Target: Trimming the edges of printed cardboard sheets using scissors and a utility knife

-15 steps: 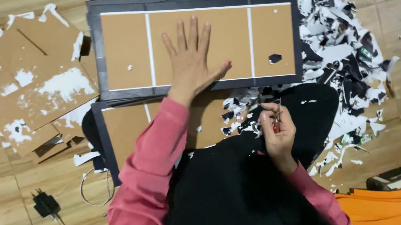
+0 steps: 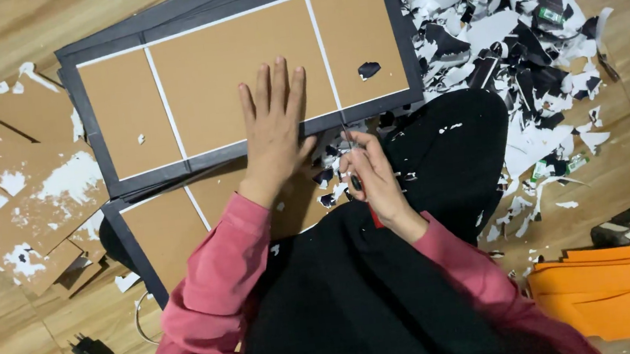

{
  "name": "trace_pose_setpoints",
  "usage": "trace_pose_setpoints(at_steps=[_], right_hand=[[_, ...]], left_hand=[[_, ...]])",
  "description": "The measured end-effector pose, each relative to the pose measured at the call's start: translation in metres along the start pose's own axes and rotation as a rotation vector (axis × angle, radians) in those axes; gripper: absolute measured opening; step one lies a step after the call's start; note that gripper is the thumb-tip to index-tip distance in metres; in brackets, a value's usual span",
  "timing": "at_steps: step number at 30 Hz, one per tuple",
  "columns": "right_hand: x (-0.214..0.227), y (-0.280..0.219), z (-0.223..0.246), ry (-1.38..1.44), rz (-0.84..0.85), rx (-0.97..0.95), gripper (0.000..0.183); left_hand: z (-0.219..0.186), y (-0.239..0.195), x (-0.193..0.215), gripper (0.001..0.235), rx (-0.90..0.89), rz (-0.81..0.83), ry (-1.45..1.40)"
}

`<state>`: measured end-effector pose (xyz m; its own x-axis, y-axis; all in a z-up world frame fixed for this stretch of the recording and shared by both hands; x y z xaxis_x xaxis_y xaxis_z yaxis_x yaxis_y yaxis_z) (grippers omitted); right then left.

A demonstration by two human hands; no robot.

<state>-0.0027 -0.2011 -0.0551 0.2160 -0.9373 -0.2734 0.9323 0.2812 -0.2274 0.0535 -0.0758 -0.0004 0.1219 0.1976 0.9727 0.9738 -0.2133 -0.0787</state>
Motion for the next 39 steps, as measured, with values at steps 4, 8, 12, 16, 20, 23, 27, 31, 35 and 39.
trace_pose_setpoints(at_steps=[4,8,12,16,20,23,27,31,35,39], right_hand=[[0.009,0.0,0.002,0.031,0.006,0.016,0.035],[0.035,-0.003,-0.011,0.004,-0.051,-0.023,0.025],[0.052,-0.004,-0.034,0.003,-0.107,-0.171,0.024],[0.031,0.004,-0.039,0.008,-0.042,-0.183,0.023],[0.002,-0.004,-0.02,-0.161,0.076,-0.119,0.018],[-0.004,-0.011,-0.009,-0.226,0.117,-0.049,0.018],[-0.001,-0.022,0.016,-0.228,0.044,0.039,0.018],[0.013,-0.02,0.043,-0.266,-0.003,0.131,0.017],[0.01,-0.017,0.071,-0.286,-0.041,0.163,0.035],[0.008,-0.016,0.098,-0.279,-0.122,0.288,0.049]], left_hand=[[0.009,-0.022,-0.022,0.081,-0.051,-0.107,-0.179],[0.063,-0.1,-0.041,0.029,-0.016,-0.478,0.014],[0.123,-0.158,-0.006,0.078,0.421,-0.163,0.065],[0.14,-0.16,-0.003,0.084,0.388,-0.155,0.089],[0.139,-0.156,-0.011,0.081,0.358,0.127,-0.068],[0.128,-0.164,0.022,0.048,0.373,0.183,-0.312],[0.112,-0.176,0.071,0.026,0.334,0.195,-0.312],[0.113,-0.187,0.129,0.022,0.288,0.161,-0.305],[0.093,-0.167,0.193,0.015,-0.034,-0.101,-0.152],[0.078,-0.11,0.208,0.023,-0.352,-0.19,0.121]])
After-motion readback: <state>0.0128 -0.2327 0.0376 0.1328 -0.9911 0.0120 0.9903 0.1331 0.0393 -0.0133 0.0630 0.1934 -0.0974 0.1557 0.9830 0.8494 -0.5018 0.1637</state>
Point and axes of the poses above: each hand's wrist, its own y-axis towards the middle knuckle, its own x-axis out of the back of the hand, z = x × y, the point moved 8 cm from there along y, towards the middle knuckle, and after that the axes turned 1 degree about z, right-handed, at the moved point
